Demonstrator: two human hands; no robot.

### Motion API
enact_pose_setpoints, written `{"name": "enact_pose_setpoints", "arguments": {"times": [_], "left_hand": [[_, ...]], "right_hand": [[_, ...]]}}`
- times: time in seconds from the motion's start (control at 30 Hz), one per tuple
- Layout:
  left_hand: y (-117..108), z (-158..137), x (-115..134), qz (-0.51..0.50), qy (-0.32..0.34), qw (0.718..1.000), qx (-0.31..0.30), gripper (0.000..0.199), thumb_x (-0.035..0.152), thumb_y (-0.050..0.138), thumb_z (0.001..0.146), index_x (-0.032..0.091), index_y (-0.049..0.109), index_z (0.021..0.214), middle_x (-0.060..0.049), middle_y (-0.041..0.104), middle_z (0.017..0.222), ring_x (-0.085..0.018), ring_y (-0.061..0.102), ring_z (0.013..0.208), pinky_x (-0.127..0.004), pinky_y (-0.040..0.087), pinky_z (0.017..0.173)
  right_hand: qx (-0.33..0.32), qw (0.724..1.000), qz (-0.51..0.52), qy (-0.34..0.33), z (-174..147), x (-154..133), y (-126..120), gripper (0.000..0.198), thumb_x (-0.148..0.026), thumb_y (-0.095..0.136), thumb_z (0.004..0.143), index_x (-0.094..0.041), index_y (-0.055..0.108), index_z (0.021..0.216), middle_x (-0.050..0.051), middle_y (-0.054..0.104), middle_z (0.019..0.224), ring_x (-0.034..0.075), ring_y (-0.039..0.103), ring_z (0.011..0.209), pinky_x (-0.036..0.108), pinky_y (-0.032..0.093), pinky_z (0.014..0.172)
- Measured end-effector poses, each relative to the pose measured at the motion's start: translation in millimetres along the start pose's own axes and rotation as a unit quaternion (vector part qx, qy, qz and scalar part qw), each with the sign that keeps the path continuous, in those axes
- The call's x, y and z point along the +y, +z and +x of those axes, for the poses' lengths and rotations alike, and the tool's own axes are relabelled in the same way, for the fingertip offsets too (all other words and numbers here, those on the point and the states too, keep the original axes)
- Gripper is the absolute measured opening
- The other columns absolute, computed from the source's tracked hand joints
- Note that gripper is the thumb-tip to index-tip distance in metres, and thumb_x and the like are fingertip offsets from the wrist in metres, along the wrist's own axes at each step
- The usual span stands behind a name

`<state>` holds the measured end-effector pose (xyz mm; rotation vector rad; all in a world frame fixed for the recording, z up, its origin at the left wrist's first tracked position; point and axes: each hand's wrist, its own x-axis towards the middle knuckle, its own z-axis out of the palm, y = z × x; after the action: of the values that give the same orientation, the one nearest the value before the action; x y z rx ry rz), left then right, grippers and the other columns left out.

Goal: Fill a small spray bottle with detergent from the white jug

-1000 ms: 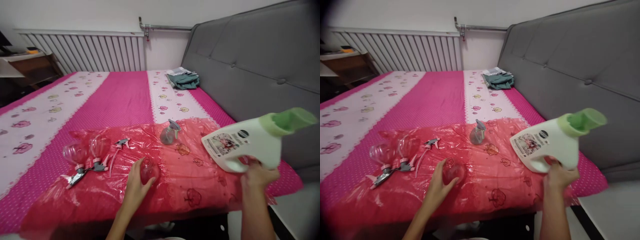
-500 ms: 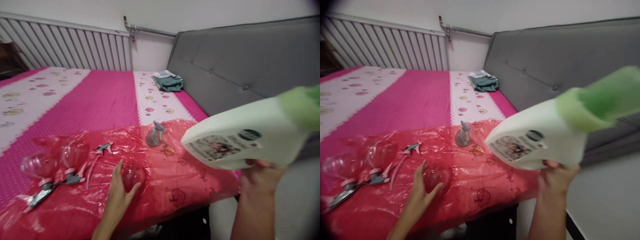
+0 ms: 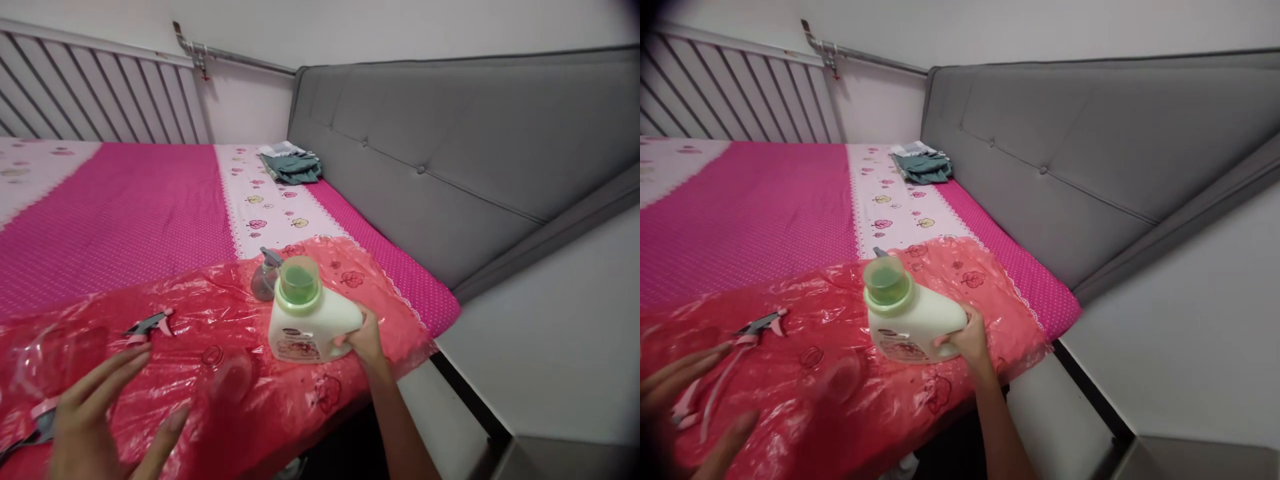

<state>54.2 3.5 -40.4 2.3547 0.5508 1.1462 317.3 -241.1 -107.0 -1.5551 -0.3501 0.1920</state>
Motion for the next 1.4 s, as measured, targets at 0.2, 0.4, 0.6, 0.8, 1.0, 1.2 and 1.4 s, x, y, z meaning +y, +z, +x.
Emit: {"name": "enact_pose_setpoints", "arguments": {"times": [0.2, 0.4, 0.6, 0.8, 1.0, 1.2, 1.4], "left_hand": [[16, 103, 83, 0.002, 0.26, 0.951, -0.166, 0.037, 0.05, 0.066, 0.089, 0.038, 0.07, 0.124, -0.002, 0.07, 0.127, -0.036, 0.067, 0.11, -0.065, 0.051, 0.101], [86, 178, 140, 0.083, 0.451, 0.813, -0.358, 0.042, 0.056, 0.045, 0.097, 0.023, 0.071, 0.099, -0.008, 0.07, 0.096, -0.028, 0.067, 0.086, -0.044, 0.053, 0.084], [103, 172, 135, 0.073, 0.42, 0.851, -0.308, 0.035, 0.033, 0.038, 0.096, 0.022, 0.057, 0.069, -0.001, 0.05, 0.066, -0.015, 0.038, 0.052, -0.027, 0.023, 0.055], [105, 167, 134, 0.122, 0.444, 0.852, -0.25, 0.035, 0.03, 0.041, 0.094, 0.021, 0.062, 0.068, 0.0, 0.047, 0.059, -0.012, 0.03, 0.046, -0.028, 0.011, 0.052], [97, 156, 150, 0.238, 0.42, 0.847, -0.224, 0.03, 0.027, 0.047, 0.094, 0.019, 0.065, 0.072, -0.004, 0.059, 0.057, -0.015, 0.042, 0.043, -0.03, 0.011, 0.048], [88, 152, 154, 0.212, 0.361, 0.875, -0.242, 0.033, 0.03, 0.046, 0.097, 0.018, 0.068, 0.075, -0.007, 0.065, 0.063, -0.021, 0.058, 0.054, -0.03, 0.026, 0.047], [110, 169, 124, -0.376, 0.19, 0.795, -0.436, 0.065, 0.038, 0.088, 0.076, 0.026, 0.056, 0.13, -0.009, 0.072, 0.118, -0.023, 0.074, 0.095, -0.033, 0.059, 0.078]], "right_hand": [[-0.027, 1.0, -0.006, 0.001, 2, 5, 0, 0.069, -0.056, 0.094, 0.034, -0.011, 0.061, 0.075, 0.003, 0.057, 0.072, 0.01, 0.045, 0.065, 0.018, 0.039, 0.052], [-0.062, 0.998, 0.0, -0.002, 2, -3, -1, 0.066, -0.054, 0.094, 0.036, -0.012, 0.061, 0.074, 0.002, 0.055, 0.07, 0.01, 0.045, 0.063, 0.018, 0.039, 0.052], [-0.039, 0.999, 0.001, -0.01, 2, 2, 1, 0.053, -0.043, 0.09, 0.043, -0.011, 0.063, 0.074, 0.002, 0.055, 0.069, 0.01, 0.044, 0.062, 0.018, 0.036, 0.051], [-0.002, 1.0, -0.012, -0.014, 3, 9, 6, 0.043, -0.04, 0.082, 0.045, -0.012, 0.059, 0.068, 0.002, 0.056, 0.069, 0.009, 0.044, 0.063, 0.018, 0.036, 0.052], [0.0, 1.0, -0.008, -0.011, 7, 17, 7, 0.043, -0.042, 0.08, 0.047, -0.012, 0.057, 0.068, 0.001, 0.055, 0.068, 0.008, 0.043, 0.063, 0.017, 0.036, 0.053], [-0.031, 0.999, 0.006, -0.008, 10, 18, 2, 0.049, -0.042, 0.085, 0.044, -0.012, 0.061, 0.074, 0.002, 0.056, 0.071, 0.009, 0.045, 0.064, 0.017, 0.037, 0.054], [-0.054, 0.998, 0.015, -0.008, 13, 16, -3, 0.055, -0.04, 0.091, 0.038, -0.012, 0.061, 0.074, 0.0, 0.056, 0.07, 0.009, 0.045, 0.064, 0.017, 0.038, 0.054]]}}
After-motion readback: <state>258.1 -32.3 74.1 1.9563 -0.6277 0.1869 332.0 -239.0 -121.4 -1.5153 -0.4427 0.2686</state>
